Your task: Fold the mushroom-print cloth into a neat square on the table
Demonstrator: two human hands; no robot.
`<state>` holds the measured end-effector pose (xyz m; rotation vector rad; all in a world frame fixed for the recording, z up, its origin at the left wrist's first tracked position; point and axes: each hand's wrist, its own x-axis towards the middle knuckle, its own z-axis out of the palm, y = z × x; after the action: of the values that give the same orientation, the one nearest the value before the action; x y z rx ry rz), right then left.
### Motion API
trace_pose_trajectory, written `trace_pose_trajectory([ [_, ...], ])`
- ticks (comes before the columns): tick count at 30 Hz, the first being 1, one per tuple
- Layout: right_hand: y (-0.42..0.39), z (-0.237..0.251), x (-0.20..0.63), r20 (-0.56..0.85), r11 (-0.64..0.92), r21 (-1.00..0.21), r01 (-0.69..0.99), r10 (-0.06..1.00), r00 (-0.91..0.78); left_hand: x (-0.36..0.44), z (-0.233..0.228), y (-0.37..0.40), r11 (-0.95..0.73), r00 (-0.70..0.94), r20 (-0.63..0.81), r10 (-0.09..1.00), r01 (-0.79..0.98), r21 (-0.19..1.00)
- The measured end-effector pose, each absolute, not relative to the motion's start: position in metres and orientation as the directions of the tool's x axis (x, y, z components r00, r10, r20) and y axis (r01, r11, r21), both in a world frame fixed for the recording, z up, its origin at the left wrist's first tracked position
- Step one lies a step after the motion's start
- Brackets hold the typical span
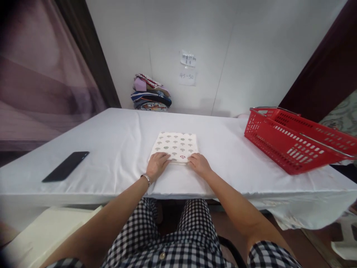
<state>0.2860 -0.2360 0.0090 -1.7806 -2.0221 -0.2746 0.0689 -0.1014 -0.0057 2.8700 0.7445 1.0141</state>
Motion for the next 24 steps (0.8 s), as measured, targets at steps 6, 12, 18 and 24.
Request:
trace_pose_trajectory([
  [6,-0.229,0.008,0.291,0.505,0.159,-0.166,0.973,0.862,-0.055,0.068,-0.008,-0.102,-0.88,0.651,0.601,0.464,0.417,0.228],
  [12,-0.226,0.002,0.291,0.551,0.106,-0.032,0.994,0.831,-0.071,0.067,-0.005,-0.102,-0.873,0.65,0.59,0.479,0.419,0.248],
  [18,-0.235,-0.011,0.292,0.557,0.203,-0.105,0.973,0.823,-0.111,0.066,-0.003,-0.104,-0.873,0.672,0.562,0.483,0.421,0.247],
  [24,-0.245,-0.011,0.297,0.557,0.252,-0.109,0.962,0.817,-0.15,0.062,-0.002,-0.103,-0.895,0.697,0.564,0.443,0.385,0.227],
])
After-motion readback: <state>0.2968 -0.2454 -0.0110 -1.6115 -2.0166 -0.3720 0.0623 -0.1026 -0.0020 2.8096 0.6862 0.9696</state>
